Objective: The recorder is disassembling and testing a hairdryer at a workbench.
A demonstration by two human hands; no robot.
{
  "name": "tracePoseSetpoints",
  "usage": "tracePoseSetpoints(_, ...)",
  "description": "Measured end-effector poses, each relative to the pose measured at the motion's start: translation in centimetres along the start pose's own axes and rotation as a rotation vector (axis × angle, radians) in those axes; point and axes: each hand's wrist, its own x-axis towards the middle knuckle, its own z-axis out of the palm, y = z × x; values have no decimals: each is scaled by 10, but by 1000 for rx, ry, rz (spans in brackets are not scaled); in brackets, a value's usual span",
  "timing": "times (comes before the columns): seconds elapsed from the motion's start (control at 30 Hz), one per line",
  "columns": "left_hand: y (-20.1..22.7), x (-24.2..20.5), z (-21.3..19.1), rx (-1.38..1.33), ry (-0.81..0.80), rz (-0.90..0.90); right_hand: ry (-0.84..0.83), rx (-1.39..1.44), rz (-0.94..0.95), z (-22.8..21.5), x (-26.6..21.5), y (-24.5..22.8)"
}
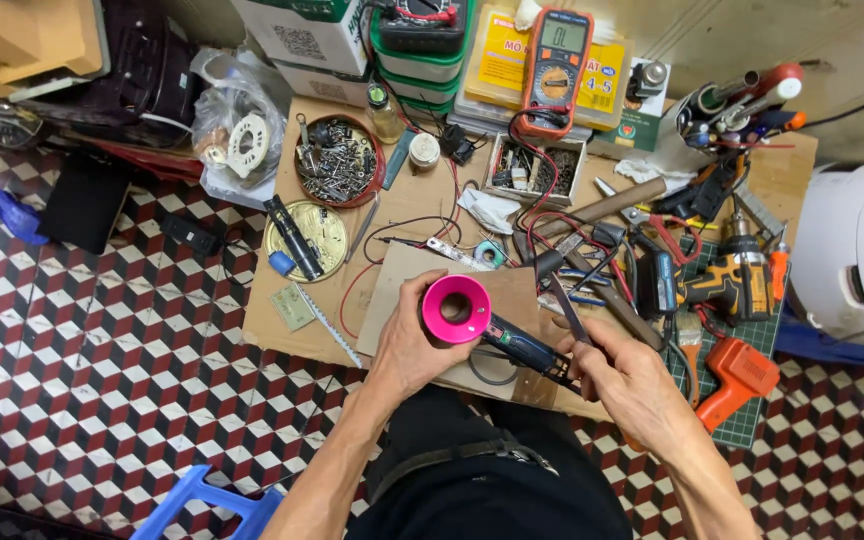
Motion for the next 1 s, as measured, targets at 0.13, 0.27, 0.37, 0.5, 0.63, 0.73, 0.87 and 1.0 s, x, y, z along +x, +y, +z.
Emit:
tracePoseSetpoints(0.13, 7, 1, -6, -96, 19, -20, 4, -117, -170, -10, 11, -13)
tracePoseSetpoints(0.27, 15, -4, -9, -255, -27, -132, -210, 57, -77, -14, 39, 21)
tracePoseSetpoints(0.37, 8, -3, 0, -317, -24, -238, -284, 343, 69, -5, 22, -21)
tracePoseSetpoints(0.5, -10, -9, 19, -397, 37, -387, -477, 456, -290, 10, 21, 9)
tracePoseSetpoints(0.63, -9, -10, 23, -400, 83, -439, -411, 397, -214, 13, 21, 10)
tracePoseSetpoints(0.73, -8, -6, 22, -346, 73, -467, -418, 427, -276, 10, 31, 10)
tracePoseSetpoints(0.87, -9, 0, 16, -72, 100, -326, -284, 78, -343, 4, 63, 21)
tracePoseSetpoints(1.0, -8, 4, 10, -41, 103, -319, -270, -120, -306, 15, 73, 7)
